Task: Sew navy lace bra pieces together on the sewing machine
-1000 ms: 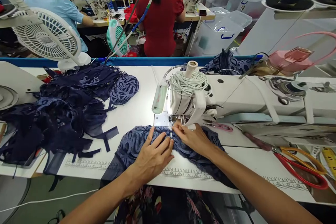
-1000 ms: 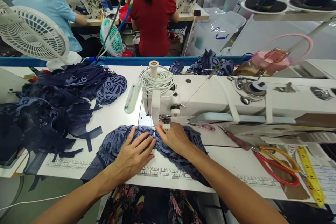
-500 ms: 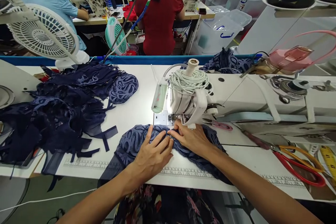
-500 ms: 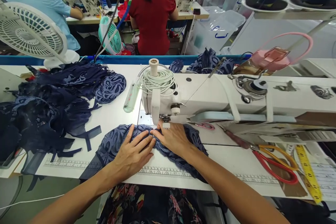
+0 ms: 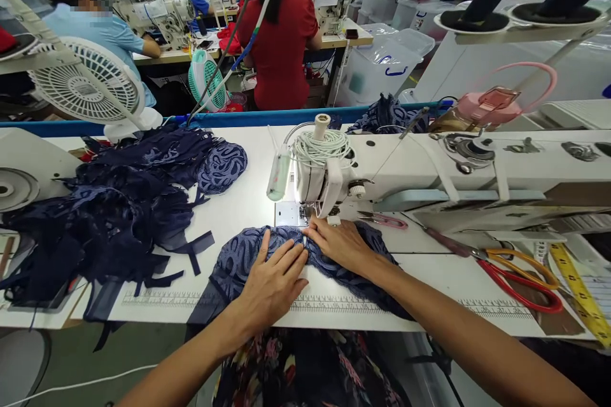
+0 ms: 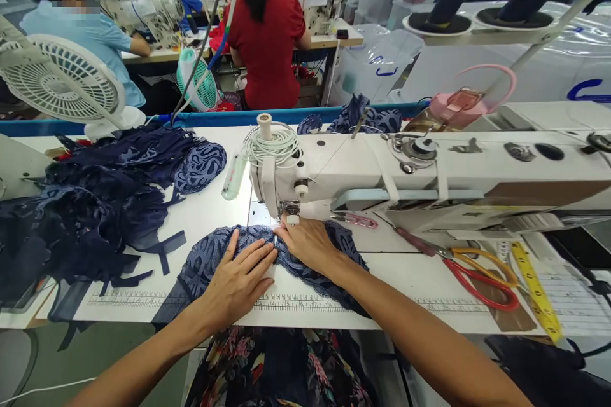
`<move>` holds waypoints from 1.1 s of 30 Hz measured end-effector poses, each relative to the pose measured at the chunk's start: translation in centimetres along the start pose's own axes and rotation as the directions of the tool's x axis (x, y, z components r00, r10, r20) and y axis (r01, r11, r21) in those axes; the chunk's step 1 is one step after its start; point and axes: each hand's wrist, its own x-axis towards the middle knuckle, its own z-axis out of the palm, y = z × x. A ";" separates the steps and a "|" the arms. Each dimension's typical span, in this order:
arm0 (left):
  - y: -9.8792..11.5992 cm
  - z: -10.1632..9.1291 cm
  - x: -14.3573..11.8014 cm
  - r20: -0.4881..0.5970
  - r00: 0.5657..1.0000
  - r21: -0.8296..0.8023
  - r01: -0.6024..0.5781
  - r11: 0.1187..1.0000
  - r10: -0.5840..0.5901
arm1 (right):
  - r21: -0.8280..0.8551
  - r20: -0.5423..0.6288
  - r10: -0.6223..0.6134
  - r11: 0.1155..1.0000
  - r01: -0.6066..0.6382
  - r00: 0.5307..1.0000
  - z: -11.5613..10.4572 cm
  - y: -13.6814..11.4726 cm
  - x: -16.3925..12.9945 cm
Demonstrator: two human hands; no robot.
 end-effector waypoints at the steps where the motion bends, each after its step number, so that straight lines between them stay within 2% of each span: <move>1: 0.0 -0.4 -0.2 -0.017 1.000 -0.035 0.024 0.999 -0.025 | 0.017 -0.003 -0.015 1.000 0.015 1.000 -0.3 0.2 -0.5; 4: -0.1 -1.1 -0.4 -0.154 0.978 -0.165 0.115 0.980 -0.141 | 0.077 -0.130 -0.067 0.994 0.077 0.989 -0.6 0.8 -2.4; 6: -0.3 -0.8 0.0 -0.222 0.952 -0.259 0.152 0.954 -0.212 | 0.101 -0.243 -0.167 0.975 0.196 0.955 -0.1 0.8 -3.4; 9: -0.8 0.3 1.1 -0.151 0.971 -0.280 0.138 0.950 -0.185 | 0.102 -0.289 -0.349 0.915 0.392 0.891 1.4 0.9 -3.9; 13: -1.8 1.1 1.8 0.015 0.995 -0.157 0.104 0.982 -0.103 | 0.094 -0.307 -0.415 0.883 0.461 0.857 2.7 1.8 -3.7; 17: -2.4 0.9 1.3 0.073 0.993 -0.105 0.097 0.990 -0.090 | 0.066 -0.268 -0.413 0.893 0.444 0.870 2.7 2.5 -3.7; 22: -2.5 1.3 1.0 0.103 0.993 0.005 0.060 0.998 -0.061 | -0.017 -0.212 -0.395 0.916 0.401 0.894 2.2 2.1 -3.7; 25: -2.5 1.3 1.2 0.114 0.992 0.028 0.052 0.998 -0.055 | 0.014 -0.174 -0.383 0.920 0.391 0.907 1.7 2.0 -3.5; 27: -2.1 1.0 1.2 0.087 0.994 0.050 0.055 0.997 -0.059 | 0.065 -0.192 -0.353 0.927 0.371 0.916 1.4 2.0 -3.3; 30: -0.7 0.5 0.9 -0.031 0.999 0.085 0.042 0.995 -0.040 | 0.046 -0.260 -0.261 0.958 0.282 0.930 1.0 1.3 -2.6; 33: 1.3 0.3 0.3 -0.099 0.995 0.119 0.021 0.993 -0.009 | -0.012 -0.187 -0.149 0.989 0.149 0.971 0.9 -0.2 -1.4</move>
